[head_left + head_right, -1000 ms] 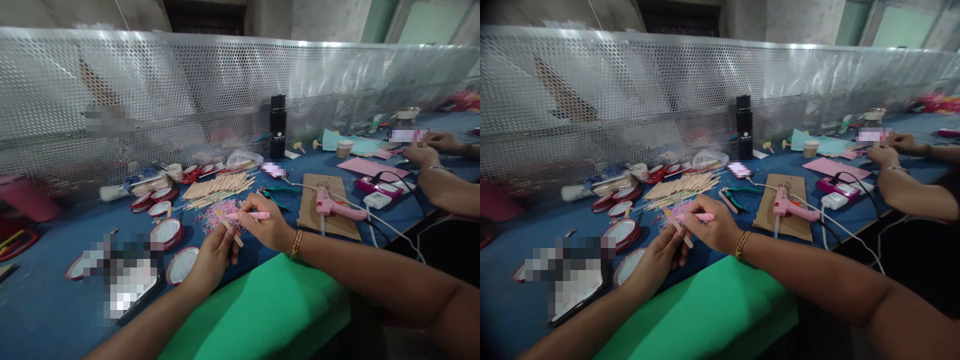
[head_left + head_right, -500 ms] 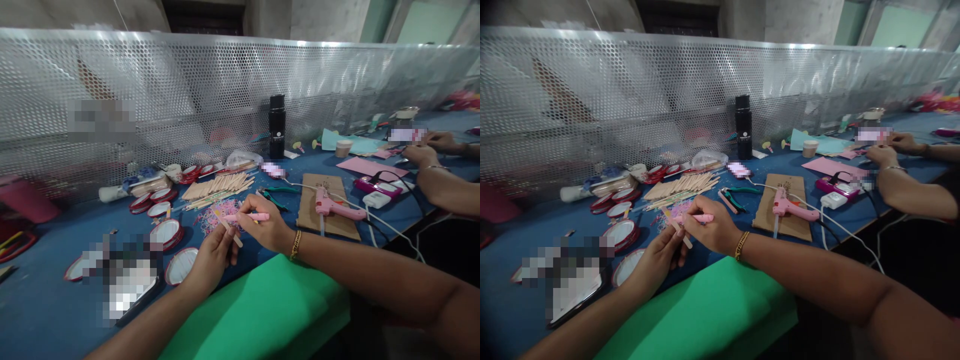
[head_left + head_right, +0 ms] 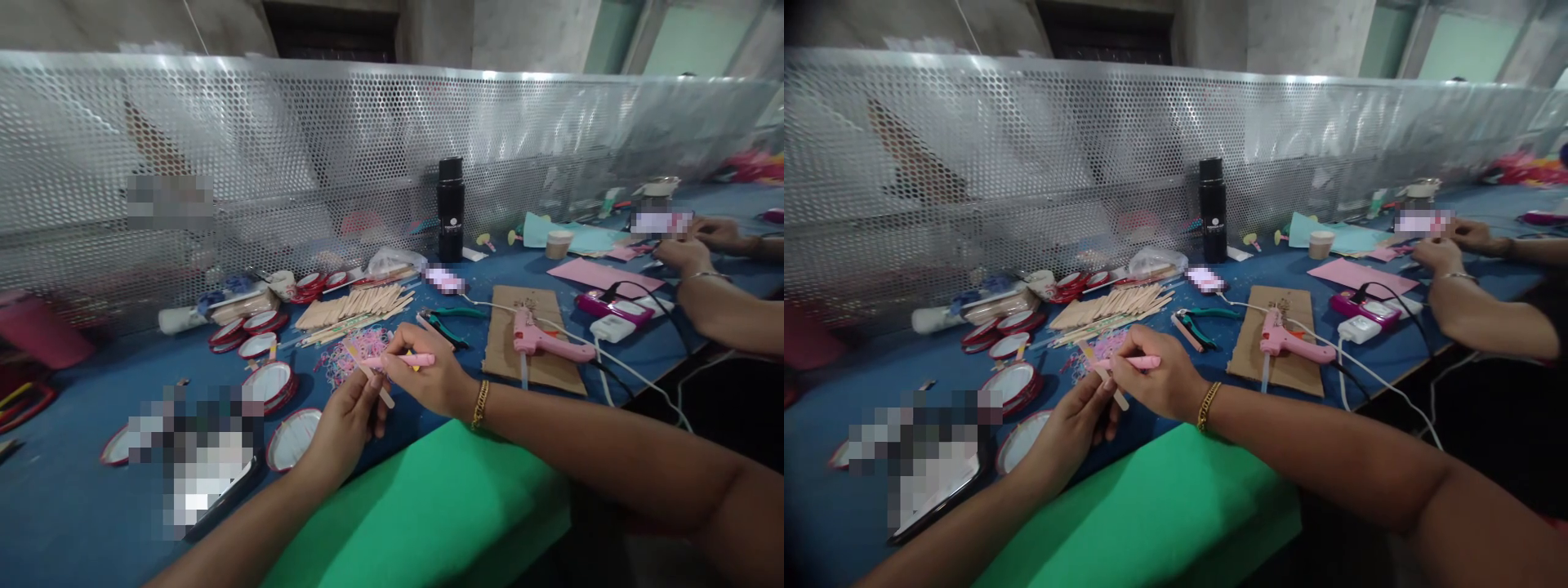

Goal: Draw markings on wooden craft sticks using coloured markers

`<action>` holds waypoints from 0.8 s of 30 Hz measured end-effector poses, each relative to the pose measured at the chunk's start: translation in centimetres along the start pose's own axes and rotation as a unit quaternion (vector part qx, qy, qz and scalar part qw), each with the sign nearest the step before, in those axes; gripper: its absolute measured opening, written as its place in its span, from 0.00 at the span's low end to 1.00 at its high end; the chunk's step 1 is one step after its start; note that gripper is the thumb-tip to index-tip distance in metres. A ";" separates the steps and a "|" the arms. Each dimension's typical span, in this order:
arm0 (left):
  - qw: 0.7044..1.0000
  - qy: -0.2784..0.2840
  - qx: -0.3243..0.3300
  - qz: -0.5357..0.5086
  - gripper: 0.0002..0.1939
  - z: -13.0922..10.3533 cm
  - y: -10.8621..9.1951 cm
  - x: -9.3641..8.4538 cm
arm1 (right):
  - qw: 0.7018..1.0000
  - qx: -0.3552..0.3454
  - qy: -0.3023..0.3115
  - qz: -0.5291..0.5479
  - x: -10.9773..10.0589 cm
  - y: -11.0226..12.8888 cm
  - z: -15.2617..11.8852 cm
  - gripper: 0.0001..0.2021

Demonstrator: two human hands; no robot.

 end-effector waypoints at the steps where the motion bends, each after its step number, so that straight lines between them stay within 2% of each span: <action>1: 1.000 -0.003 -0.001 -0.002 0.16 0.0 -0.1 0.0 | 1.000 0.003 -0.002 -0.001 0.0 0.0 0.0 0.06; 6: 1.000 -0.009 -0.011 -0.013 0.16 -0.1 -0.4 0.1 | 1.000 0.013 -0.014 0.013 -0.3 0.3 0.2 0.07; 12: 0.999 -0.012 -0.018 -0.024 0.18 -0.1 -0.6 0.1 | 0.998 0.030 0.044 0.026 -0.2 0.6 0.2 0.05; 18: 0.999 -0.012 -0.028 -0.026 0.20 -0.2 -0.3 -0.1 | 0.999 0.028 -0.002 0.029 -0.2 0.4 0.3 0.07; 24: 0.999 -0.007 -0.032 -0.021 0.21 -0.3 -0.4 -0.2 | 0.998 0.034 0.040 0.035 0.0 0.4 0.5 0.06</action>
Point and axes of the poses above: each hand's wrist, its own z-axis towards the middle knuckle, its own x-axis out of the palm, y = z × x, the point moved 2 cm from there along z, towards the middle knuckle, and after that the axes turned 11 degrees about y, right-handed, at the moved point
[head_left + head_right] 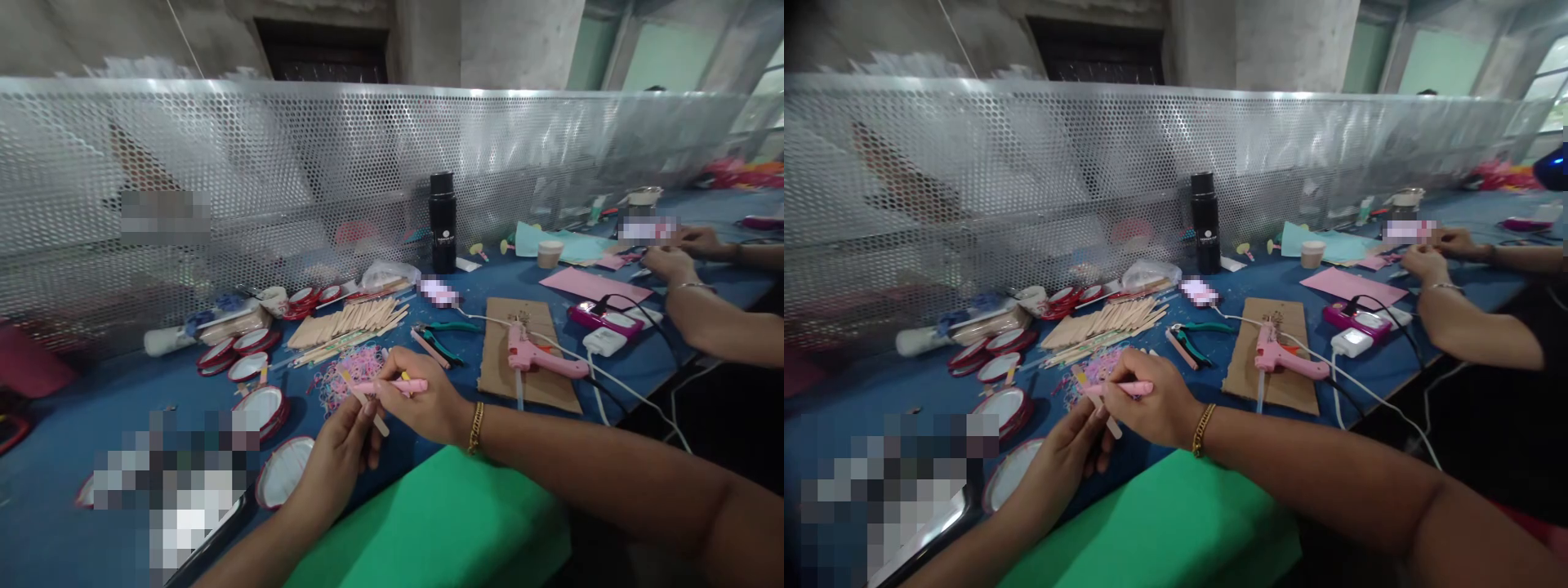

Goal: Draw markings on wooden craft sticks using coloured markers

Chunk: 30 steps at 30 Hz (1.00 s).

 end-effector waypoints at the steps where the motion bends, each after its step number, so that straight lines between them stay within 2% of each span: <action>1: 1.000 -0.002 -0.002 -0.002 0.21 0.0 0.0 0.0 | 1.000 0.005 -0.008 -0.007 -0.1 0.0 0.0 0.06; 5: 1.000 -0.001 -0.006 -0.013 0.21 0.1 0.1 -0.1 | 0.999 0.014 -0.034 -0.015 -0.2 0.2 0.1 0.07; 10: 1.000 0.004 -0.007 -0.015 0.21 0.2 0.2 -0.3 | 1.000 0.004 0.004 0.000 0.1 0.1 0.1 0.05; 16: 1.000 0.006 -0.010 -0.021 0.20 0.1 -0.2 -0.2 | 0.999 0.017 -0.041 -0.029 -0.3 -0.1 0.2 0.07; 22: 0.998 -0.005 -0.034 -0.053 0.20 0.1 -0.2 -0.2 | 0.999 0.025 -0.017 -0.024 -0.3 0.4 0.0 0.06; 25: 0.996 -0.004 -0.044 -0.073 0.19 0.0 -0.1 -0.3 | 1.000 0.018 0.003 0.013 -0.3 0.5 0.0 0.04; 30: 0.994 0.000 -0.059 -0.094 0.19 0.0 0.2 -0.5 | 1.000 -0.001 0.001 0.023 -0.4 0.4 -0.1 0.08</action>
Point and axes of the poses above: each hand's wrist, its own z-axis towards the middle knuckle, its own x-axis out of the palm, y = z × x, the point moved 2 cm from there along z, towards the middle knuckle, and after that the axes turned 11 degrees about y, right-handed, at the moved point
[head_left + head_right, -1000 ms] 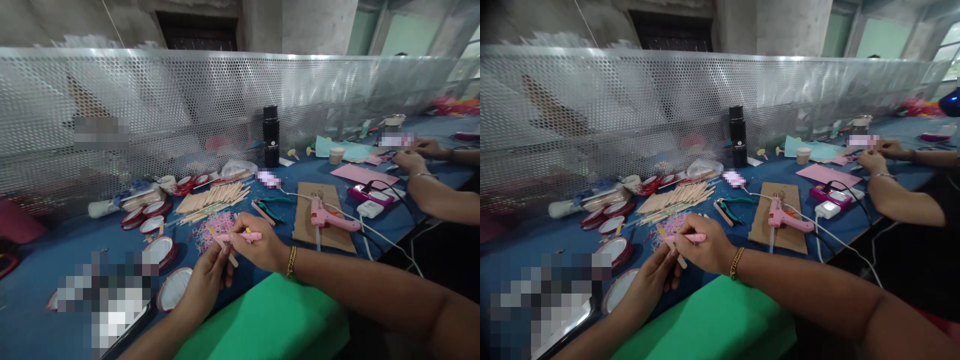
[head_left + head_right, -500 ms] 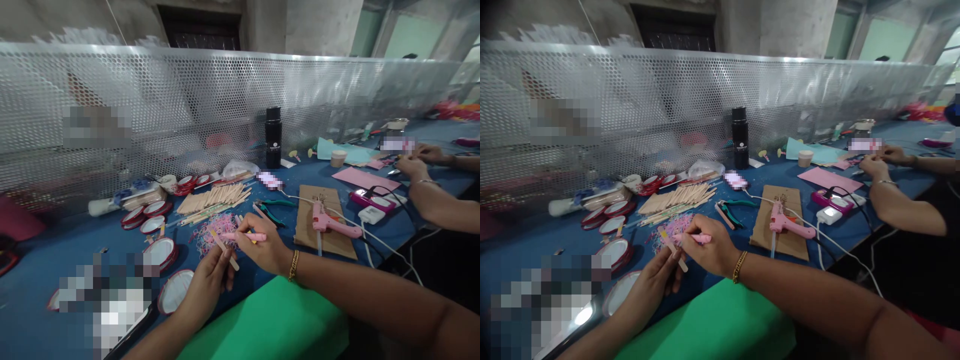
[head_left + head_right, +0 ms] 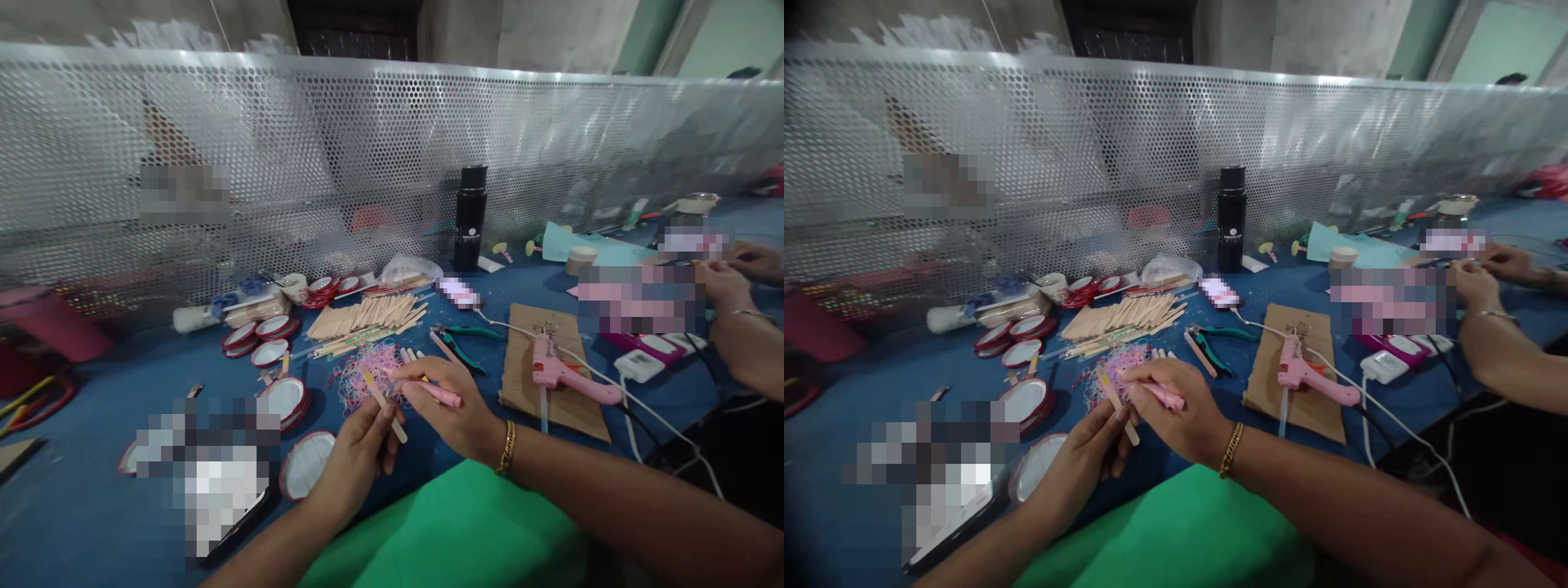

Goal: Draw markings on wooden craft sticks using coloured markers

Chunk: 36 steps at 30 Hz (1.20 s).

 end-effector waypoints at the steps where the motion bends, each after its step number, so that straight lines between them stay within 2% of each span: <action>1: 1.000 0.000 -0.001 -0.002 0.19 0.0 0.1 -0.1 | 1.000 -0.003 -0.001 -0.009 0.0 0.0 0.0 0.09; 4: 1.000 -0.001 0.000 -0.002 0.20 0.1 0.3 -0.2 | 1.000 0.012 0.004 -0.017 0.1 -0.1 0.0 0.10; 8: 1.000 0.003 -0.007 0.004 0.20 0.1 0.1 -0.2 | 0.999 0.049 0.013 -0.004 0.2 -0.3 -0.1 0.06; 15: 1.000 0.017 -0.012 0.016 0.22 -0.1 -0.3 0.0 | 0.999 0.022 -0.036 0.005 -0.2 0.0 0.3 0.07; 24: 0.999 0.025 -0.005 0.042 0.22 0.0 -0.6 0.3 | 0.998 0.057 -0.016 0.014 0.2 -0.1 0.1 0.03; 30: 0.997 0.028 -0.003 0.075 0.21 -0.1 -0.2 0.2 | 0.998 0.057 -0.023 0.031 0.4 -0.1 0.1 0.07; 36: 0.997 0.024 -0.002 0.077 0.24 0.0 0.0 0.1 | 0.998 0.055 -0.017 0.009 0.4 -0.4 0.4 0.07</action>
Point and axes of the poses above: each hand's wrist, its own z-axis towards the middle knuckle, its own x-axis out of the palm, y = z × x, the point moved 2 cm from there along z, towards the middle knuckle, and after that the axes turned 11 degrees about y, right-handed, at the moved point
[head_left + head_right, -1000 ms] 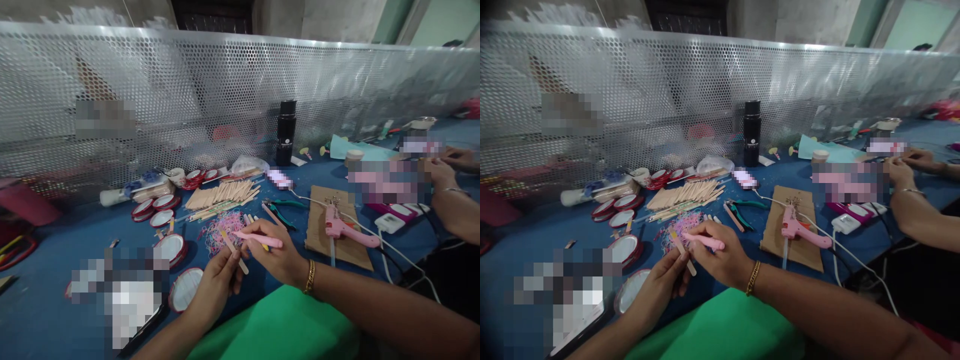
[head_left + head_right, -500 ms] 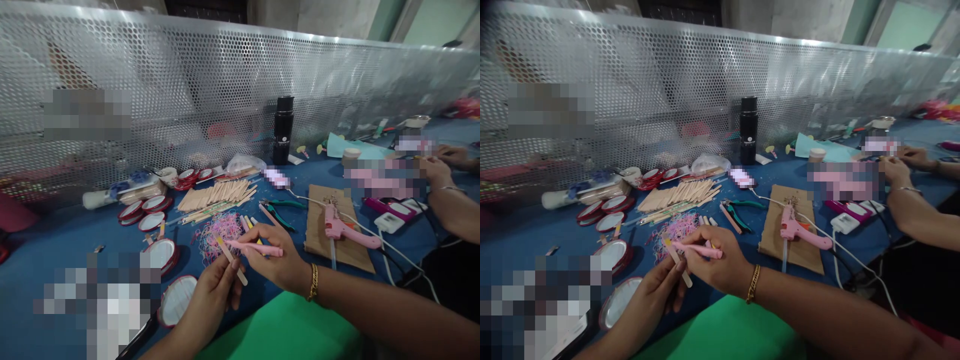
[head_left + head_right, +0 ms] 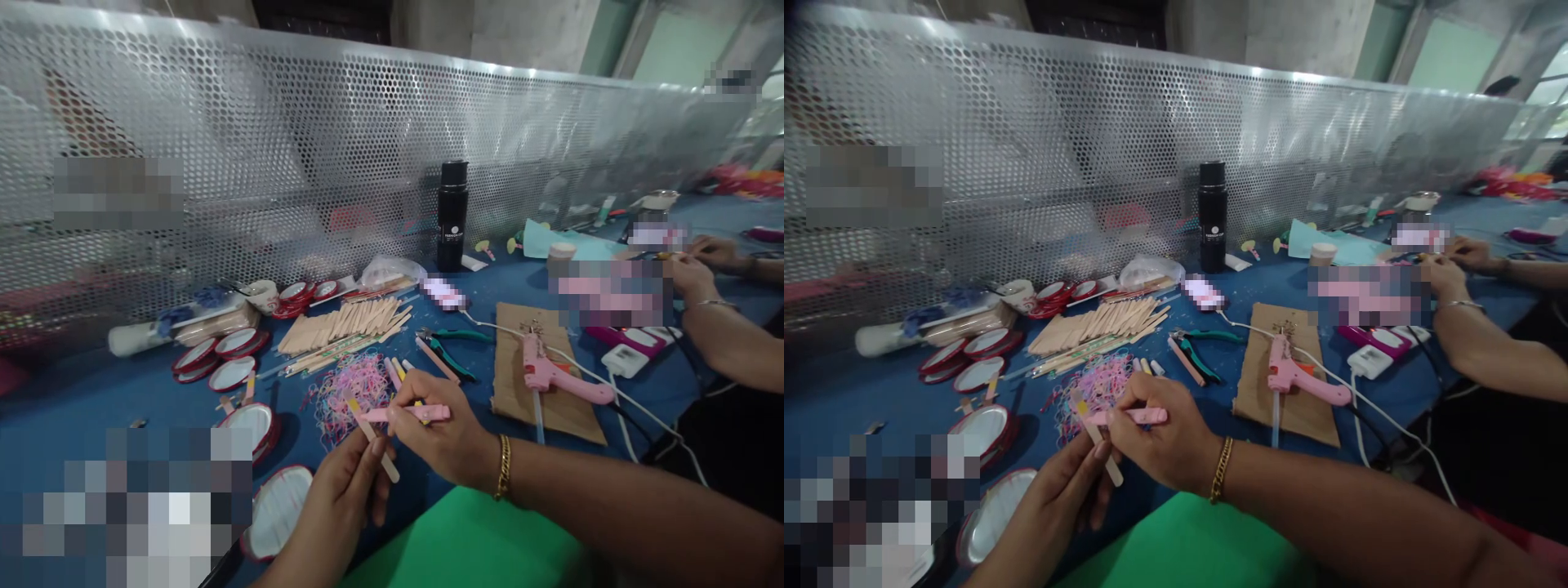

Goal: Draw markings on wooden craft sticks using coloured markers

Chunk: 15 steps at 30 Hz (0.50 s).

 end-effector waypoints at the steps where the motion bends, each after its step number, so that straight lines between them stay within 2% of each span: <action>1: 1.000 -0.004 -0.002 -0.001 0.24 0.0 0.0 0.0 | 1.000 0.003 0.000 -0.002 0.0 -0.1 0.0 0.07; 9: 1.000 -0.002 0.012 0.009 0.23 0.0 0.4 -0.3 | 1.000 -0.008 0.002 0.006 0.0 -0.2 0.0 0.06; 15: 1.000 -0.005 0.005 0.003 0.24 0.1 0.3 -0.2 | 1.000 -0.003 -0.019 -0.015 -0.1 -0.4 0.1 0.06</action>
Point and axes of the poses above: each hand's wrist, its own z-axis towards the middle knuckle, its own x-axis out of the palm, y = z × x, the point moved 2 cm from there along z, towards the middle knuckle, and after that the axes turned 11 degrees about y, right-handed, at the moved point
